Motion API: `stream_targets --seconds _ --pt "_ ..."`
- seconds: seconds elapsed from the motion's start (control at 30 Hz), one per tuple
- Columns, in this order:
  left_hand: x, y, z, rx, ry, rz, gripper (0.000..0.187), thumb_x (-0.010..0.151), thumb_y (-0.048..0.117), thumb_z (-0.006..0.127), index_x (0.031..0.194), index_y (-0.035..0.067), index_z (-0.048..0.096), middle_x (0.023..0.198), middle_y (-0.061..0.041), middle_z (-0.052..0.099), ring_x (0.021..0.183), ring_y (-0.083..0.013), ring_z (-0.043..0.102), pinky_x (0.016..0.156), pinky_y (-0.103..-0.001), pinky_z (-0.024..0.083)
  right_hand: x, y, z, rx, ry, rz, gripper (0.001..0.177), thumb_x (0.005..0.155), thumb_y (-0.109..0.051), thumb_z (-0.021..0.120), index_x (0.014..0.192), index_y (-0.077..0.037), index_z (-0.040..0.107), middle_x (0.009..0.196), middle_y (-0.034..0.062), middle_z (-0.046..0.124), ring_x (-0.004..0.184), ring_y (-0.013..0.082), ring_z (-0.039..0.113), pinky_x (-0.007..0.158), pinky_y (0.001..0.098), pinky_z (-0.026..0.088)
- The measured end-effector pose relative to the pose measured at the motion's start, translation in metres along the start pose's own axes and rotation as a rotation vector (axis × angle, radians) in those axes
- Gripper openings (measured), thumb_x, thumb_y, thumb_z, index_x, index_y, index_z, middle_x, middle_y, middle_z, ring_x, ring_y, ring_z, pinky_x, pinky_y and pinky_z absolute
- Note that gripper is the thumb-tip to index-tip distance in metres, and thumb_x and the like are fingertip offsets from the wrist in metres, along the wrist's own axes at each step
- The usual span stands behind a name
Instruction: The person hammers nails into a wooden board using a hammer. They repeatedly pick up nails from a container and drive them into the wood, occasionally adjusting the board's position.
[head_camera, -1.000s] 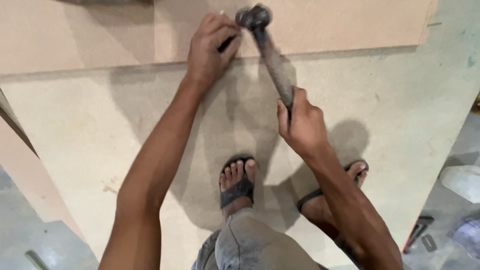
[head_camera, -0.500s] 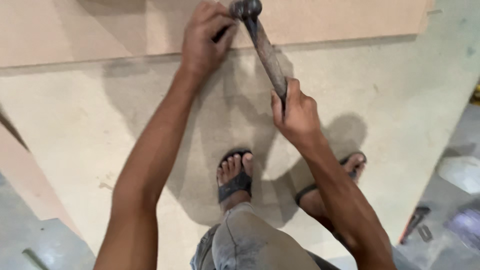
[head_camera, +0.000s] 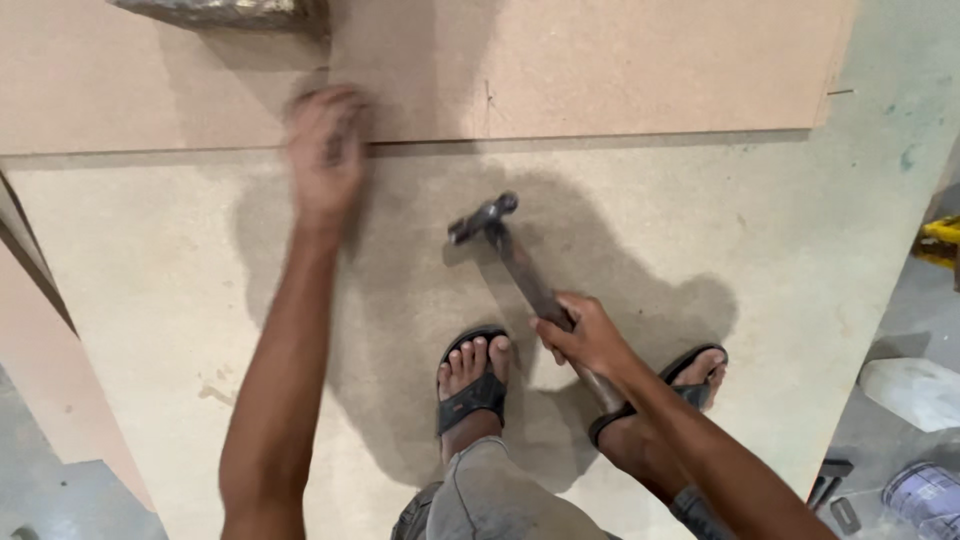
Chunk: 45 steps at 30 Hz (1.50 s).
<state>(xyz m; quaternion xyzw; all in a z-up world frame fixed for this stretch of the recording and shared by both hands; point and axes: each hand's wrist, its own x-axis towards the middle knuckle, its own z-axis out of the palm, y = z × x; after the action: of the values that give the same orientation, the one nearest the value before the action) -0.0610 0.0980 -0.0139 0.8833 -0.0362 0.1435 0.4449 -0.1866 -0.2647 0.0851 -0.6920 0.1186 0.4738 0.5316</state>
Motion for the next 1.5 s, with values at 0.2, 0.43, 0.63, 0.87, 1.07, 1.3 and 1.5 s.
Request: stream_targets --seconds 0.2,0.43,0.63,0.87,1.07,1.3,1.5 --pt "-0.048 -0.136 -0.160 0.263 0.813 -0.658 0.047 0.113 0.017 0.064 0.146 -0.010 0.044 0.150 -0.021 0.057 0.138 -0.0332 0.057 0.119 -0.041 0.046 0.029 -0.023 -0.023 -0.684 0.301 -0.243 0.023 0.101 -0.017 0.071 0.085 0.000 0.071 0.074 0.0115 0.066 0.062 0.0206 0.059 0.057 0.0361 0.049" --pt "-0.061 -0.196 -0.170 -0.447 0.604 -1.350 0.044 0.105 0.021 0.059 0.134 -0.012 0.053 0.135 -0.021 0.069 0.121 -0.0323 0.070 0.102 -0.037 0.058 0.104 -0.095 -0.063 -0.574 0.686 -0.784 0.011 0.104 -0.009 0.068 0.106 0.001 0.069 0.095 0.0132 0.069 0.082 0.0203 0.068 0.071 0.0327 0.055" --pt "-0.096 -0.178 -0.101 -0.624 0.523 -1.412 0.043 0.107 0.020 0.057 0.135 -0.012 0.053 0.134 -0.022 0.069 0.118 -0.0319 0.071 0.099 -0.037 0.059 0.099 -0.081 -0.076 0.105 0.609 -0.115 0.048 0.109 -0.035 0.062 0.089 0.007 0.068 0.079 0.0188 0.066 0.067 0.0269 0.065 0.061 0.0385 0.052" --pt "-0.101 -0.170 -0.106 -0.632 0.472 -1.418 0.041 0.109 0.019 0.055 0.136 -0.013 0.053 0.132 -0.022 0.069 0.114 -0.0315 0.072 0.096 -0.037 0.060 0.135 -0.063 -0.063 0.910 0.661 -0.129 0.056 0.098 -0.043 0.064 0.110 0.011 0.055 0.099 0.0247 0.067 0.096 0.0377 0.074 0.090 0.0490 0.062" --pt "-0.087 -0.175 -0.123 -0.653 0.424 -1.385 0.040 0.111 0.018 0.054 0.137 -0.013 0.052 0.131 -0.023 0.068 0.112 -0.0311 0.072 0.093 -0.037 0.061 0.136 -0.085 -0.047 0.986 0.797 -0.187 0.055 0.092 -0.036 0.071 0.118 0.009 0.054 0.111 0.0240 0.065 0.105 0.0375 0.073 0.090 0.0508 0.060" --pt "-0.109 -0.148 -0.201 -0.638 0.497 -1.311 0.039 0.113 0.016 0.052 0.138 -0.014 0.052 0.129 -0.023 0.068 0.108 -0.0306 0.073 0.089 -0.038 0.062 0.140 -0.089 -0.075 1.161 0.659 -0.548 0.027 0.100 -0.010 0.070 0.113 0.003 0.050 0.111 0.0192 0.066 0.105 0.0303 0.069 0.098 0.0501 0.060" --pt "-0.082 -0.143 -0.187 -0.673 0.447 -1.206 0.038 0.115 0.015 0.050 0.138 -0.014 0.052 0.128 -0.024 0.068 0.105 -0.0302 0.074 0.087 -0.038 0.063 0.133 -0.050 -0.103 1.226 0.667 -0.502 0.019 0.096 -0.006 0.068 0.108 0.001 0.056 0.100 0.0123 0.068 0.095 0.0258 0.071 0.096 0.0508 0.061"
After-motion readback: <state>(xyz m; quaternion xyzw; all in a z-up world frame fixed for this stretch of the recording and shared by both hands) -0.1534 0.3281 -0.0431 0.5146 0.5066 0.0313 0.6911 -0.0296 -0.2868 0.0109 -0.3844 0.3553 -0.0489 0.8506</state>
